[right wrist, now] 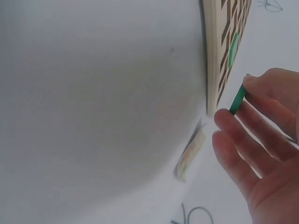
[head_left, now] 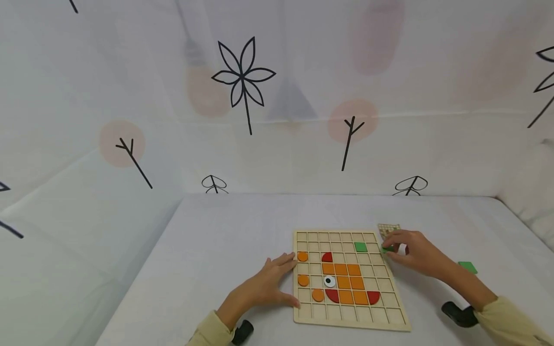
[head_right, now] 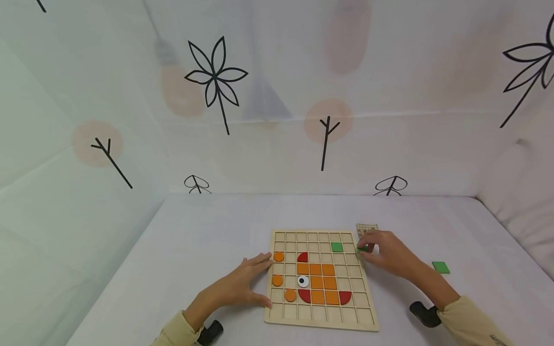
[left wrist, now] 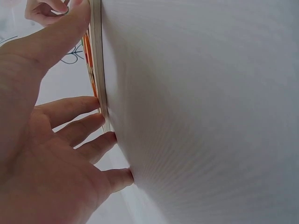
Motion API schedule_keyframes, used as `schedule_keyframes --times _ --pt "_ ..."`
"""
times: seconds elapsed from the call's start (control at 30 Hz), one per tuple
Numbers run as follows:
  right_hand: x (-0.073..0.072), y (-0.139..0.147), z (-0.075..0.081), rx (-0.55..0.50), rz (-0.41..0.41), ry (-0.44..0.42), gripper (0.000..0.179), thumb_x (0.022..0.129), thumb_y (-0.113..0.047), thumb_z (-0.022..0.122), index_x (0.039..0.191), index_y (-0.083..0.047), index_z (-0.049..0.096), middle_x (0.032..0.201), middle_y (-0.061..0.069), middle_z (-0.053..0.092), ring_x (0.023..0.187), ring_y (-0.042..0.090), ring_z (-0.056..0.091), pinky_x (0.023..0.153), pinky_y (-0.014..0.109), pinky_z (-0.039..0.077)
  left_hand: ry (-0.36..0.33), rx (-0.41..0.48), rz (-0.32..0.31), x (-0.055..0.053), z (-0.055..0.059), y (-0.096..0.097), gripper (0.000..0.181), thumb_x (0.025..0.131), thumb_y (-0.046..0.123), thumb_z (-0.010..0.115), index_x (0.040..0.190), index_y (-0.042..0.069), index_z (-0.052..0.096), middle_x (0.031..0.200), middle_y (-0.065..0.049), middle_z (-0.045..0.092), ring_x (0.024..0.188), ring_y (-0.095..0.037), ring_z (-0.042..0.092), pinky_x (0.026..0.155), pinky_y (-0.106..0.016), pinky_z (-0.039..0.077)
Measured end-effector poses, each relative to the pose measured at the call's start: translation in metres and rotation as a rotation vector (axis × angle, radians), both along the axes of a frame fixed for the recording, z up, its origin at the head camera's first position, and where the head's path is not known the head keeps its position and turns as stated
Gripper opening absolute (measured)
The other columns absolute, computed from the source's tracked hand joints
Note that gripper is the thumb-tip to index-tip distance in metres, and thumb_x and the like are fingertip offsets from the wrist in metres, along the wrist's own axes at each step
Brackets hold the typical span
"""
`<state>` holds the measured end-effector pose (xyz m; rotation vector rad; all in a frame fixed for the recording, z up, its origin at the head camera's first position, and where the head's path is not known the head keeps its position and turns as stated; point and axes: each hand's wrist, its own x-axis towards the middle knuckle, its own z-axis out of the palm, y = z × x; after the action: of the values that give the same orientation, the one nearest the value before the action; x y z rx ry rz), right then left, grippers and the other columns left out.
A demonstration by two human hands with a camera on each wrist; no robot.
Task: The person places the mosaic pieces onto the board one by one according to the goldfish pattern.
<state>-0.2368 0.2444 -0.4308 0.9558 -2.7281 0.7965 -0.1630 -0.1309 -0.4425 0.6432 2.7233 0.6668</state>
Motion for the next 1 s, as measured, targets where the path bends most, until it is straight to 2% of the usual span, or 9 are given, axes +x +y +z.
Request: schedule_keyframes --times 0.23,0.53,0.7,0.83,0.9,1.0 --pt "0.003 -0.015 0.003 0.009 0.037 -0.047 0.015 0.075 -0.002 0.074 0.086 -0.011 0.071 0.092 -0.001 0.065 0.071 0.005 0.052 0.051 0.021 0.044 0.002 0.007 -0.004 0.001 0.0 0.0 0.096 0.066 0.056 0.078 0.143 0.012 0.042 0.153 0.0 0.029 0.142 -0.02 0.022 0.111 -0.055 0.018" --pt "0.003 -0.029 -0.003 0.016 0.096 0.004 0.013 0.077 -0.007 0.076 0.086 -0.015 0.071 0.093 -0.004 0.064 0.072 0.004 0.052 0.055 0.021 0.044 0.013 0.008 -0.01 0.0 0.0 -0.001 0.096 0.066 0.056 0.078 0.143 0.011 0.043 0.153 -0.002 0.029 0.141 -0.021 0.023 0.111 -0.055 0.018" --pt "0.004 -0.036 -0.005 0.064 0.084 0.024 0.015 0.076 -0.009 0.076 0.083 -0.021 0.071 0.091 -0.011 0.064 0.077 0.005 0.053 0.07 0.034 0.044 0.018 0.007 -0.011 -0.001 -0.002 -0.001 0.096 0.066 0.056 0.078 0.143 0.011 0.043 0.153 -0.002 0.029 0.141 -0.021 0.022 0.111 -0.055 0.018" --pt "0.005 -0.043 -0.005 0.079 0.069 -0.006 0.017 0.075 -0.008 0.077 0.082 -0.023 0.071 0.091 -0.012 0.063 0.084 0.011 0.056 0.081 0.05 0.039 0.025 0.011 -0.018 -0.001 -0.002 -0.001 0.095 0.066 0.056 0.078 0.142 0.011 0.043 0.153 -0.002 0.029 0.141 -0.021 0.023 0.111 -0.056 0.018" --pt "0.006 -0.047 -0.004 0.079 0.057 -0.03 0.018 0.075 -0.008 0.077 0.08 -0.024 0.071 0.09 -0.012 0.063 0.084 0.014 0.057 0.085 0.06 0.034 0.026 0.014 -0.02 -0.001 -0.002 -0.002 0.096 0.066 0.056 0.078 0.142 0.01 0.043 0.153 -0.003 0.029 0.141 -0.021 0.023 0.11 -0.056 0.019" --pt "0.007 -0.051 -0.004 0.085 0.056 -0.04 0.018 0.074 -0.007 0.077 0.079 -0.024 0.071 0.09 -0.012 0.061 0.084 0.016 0.056 0.084 0.066 0.028 0.026 0.013 -0.02 -0.001 -0.001 -0.002 0.096 0.066 0.056 0.078 0.143 0.01 0.043 0.153 -0.003 0.029 0.141 -0.021 0.023 0.11 -0.056 0.018"
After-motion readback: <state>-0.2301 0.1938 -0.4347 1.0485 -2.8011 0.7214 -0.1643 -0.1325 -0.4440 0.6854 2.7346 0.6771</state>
